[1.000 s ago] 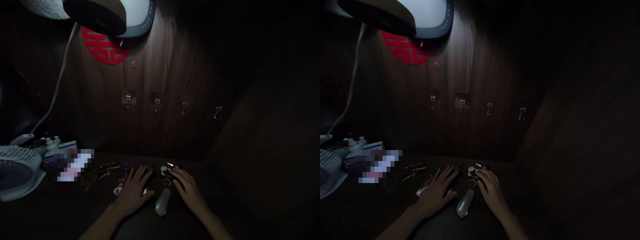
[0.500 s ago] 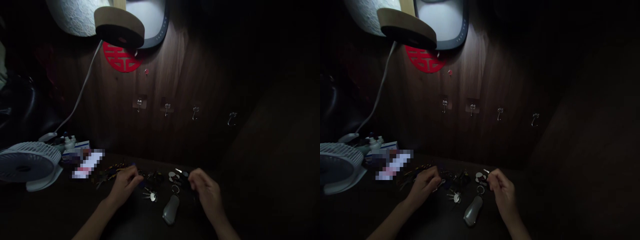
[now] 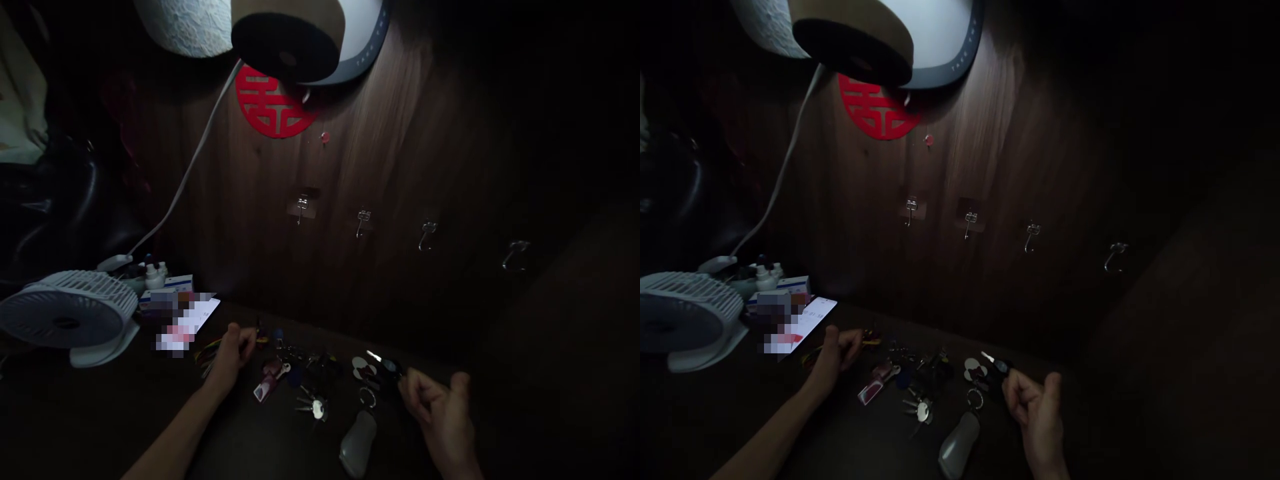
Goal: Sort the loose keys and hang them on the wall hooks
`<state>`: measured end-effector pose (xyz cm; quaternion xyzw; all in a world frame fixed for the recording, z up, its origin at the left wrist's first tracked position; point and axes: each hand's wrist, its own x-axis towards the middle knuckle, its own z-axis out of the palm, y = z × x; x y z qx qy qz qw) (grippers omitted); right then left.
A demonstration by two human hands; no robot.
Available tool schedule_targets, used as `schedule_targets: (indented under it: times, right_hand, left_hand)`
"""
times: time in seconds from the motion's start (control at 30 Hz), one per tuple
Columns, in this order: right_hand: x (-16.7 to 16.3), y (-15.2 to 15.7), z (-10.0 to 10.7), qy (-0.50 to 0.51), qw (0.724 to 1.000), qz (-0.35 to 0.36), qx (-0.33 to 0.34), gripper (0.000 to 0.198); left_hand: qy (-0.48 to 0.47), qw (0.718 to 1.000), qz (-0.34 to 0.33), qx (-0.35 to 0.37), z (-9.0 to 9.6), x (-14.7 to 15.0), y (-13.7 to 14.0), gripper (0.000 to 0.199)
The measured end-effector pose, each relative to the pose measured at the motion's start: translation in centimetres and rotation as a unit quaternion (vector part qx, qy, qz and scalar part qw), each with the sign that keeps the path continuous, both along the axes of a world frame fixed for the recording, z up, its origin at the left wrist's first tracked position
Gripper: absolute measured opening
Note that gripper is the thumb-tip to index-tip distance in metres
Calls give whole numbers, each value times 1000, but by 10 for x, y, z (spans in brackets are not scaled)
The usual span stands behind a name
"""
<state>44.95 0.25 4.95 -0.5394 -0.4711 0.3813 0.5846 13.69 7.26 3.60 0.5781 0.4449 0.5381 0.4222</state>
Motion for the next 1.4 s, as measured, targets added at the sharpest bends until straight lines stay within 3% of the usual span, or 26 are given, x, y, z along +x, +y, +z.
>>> schedule_targets:
  times: [0.27, 0.53, 0.8, 1.13, 1.4]
  right_hand:
    - [6, 0, -11, 28, 999, 17, -8, 71]
    - [6, -2, -13, -11, 1000, 11, -15, 72]
    - [-1, 2, -11, -33, 999, 0, -29, 72]
    - [-6, 1, -19, -47, 998, -9, -37, 73]
    - [-13, 3, -22, -79, 996, -39, -13, 63]
  left_hand:
    - [8, 999, -2, -35, -2, 0, 3, 70]
    - [12, 999, -1, -45, -7, -2, 7, 70]
    - [6, 999, 13, -35, 2, -5, 5, 70]
    - [29, 996, 84, -15, 6, -18, 9, 68]
    - [135, 976, 172, 9, 5, -24, 14, 50]
